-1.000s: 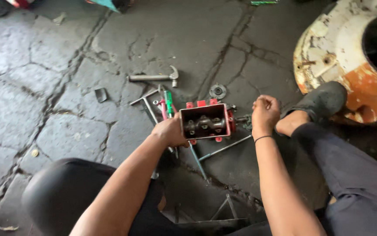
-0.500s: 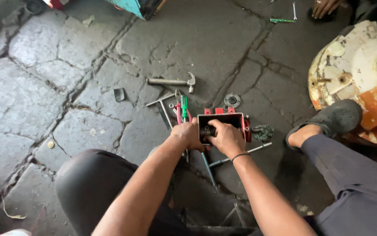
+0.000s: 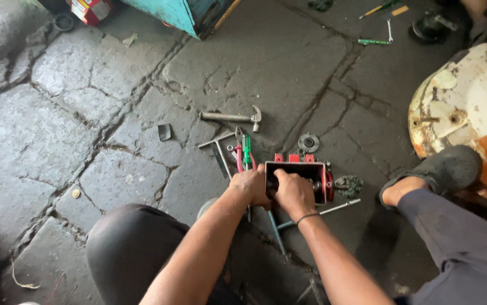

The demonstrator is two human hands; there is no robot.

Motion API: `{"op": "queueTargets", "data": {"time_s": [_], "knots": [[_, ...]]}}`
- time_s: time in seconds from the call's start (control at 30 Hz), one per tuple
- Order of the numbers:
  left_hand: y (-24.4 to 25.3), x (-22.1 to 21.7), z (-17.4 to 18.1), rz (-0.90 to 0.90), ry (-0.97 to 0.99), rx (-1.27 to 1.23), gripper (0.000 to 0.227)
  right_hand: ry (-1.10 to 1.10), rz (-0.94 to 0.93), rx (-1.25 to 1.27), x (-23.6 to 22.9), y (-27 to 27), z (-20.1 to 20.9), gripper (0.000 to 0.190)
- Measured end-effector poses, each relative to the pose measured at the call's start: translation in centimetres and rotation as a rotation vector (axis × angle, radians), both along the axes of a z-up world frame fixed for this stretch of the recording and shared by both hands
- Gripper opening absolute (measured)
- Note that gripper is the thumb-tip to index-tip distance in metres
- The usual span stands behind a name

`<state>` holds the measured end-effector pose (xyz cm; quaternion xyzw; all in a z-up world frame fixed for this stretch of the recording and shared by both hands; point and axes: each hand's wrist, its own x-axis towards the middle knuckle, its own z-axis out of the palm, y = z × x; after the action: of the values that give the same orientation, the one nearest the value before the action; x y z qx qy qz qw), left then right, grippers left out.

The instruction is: The person sits on the floor and uses a T-handle wrench and a screwdriver to adjust and tighten components inside a red engine casing. They manipulate internal parts by hand and use tools to secure a circular metal piece.

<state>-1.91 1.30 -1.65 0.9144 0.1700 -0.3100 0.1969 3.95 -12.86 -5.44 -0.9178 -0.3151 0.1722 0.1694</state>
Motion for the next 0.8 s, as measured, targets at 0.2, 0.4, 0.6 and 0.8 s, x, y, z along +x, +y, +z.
{"op": "queueTargets", "data": {"time_s": [0.2,0.4,0.6,0.8], "knots": [[-0.2,-0.3,0.5,0.010,0.010,-0.034,0.102,0.055,-0.040,0.062,-0.1,0.0,1.0,0.049],[-0.1,-0.2,0.3,-0.002,-0.005,-0.036,0.103,0.063,-0.065,0.045,0.2,0.4,1.0,0.047],[-0.2,-0.2,0.1,0.013,0.006,-0.043,0.102,0.104,-0.180,0.007,0.5,1.0,0.7,0.035],[-0.3,-0.4,0.3,-0.022,-0.011,-0.016,0.101,0.182,-0.244,-0.058,1.1,1.8,0.2,0.034]]}}
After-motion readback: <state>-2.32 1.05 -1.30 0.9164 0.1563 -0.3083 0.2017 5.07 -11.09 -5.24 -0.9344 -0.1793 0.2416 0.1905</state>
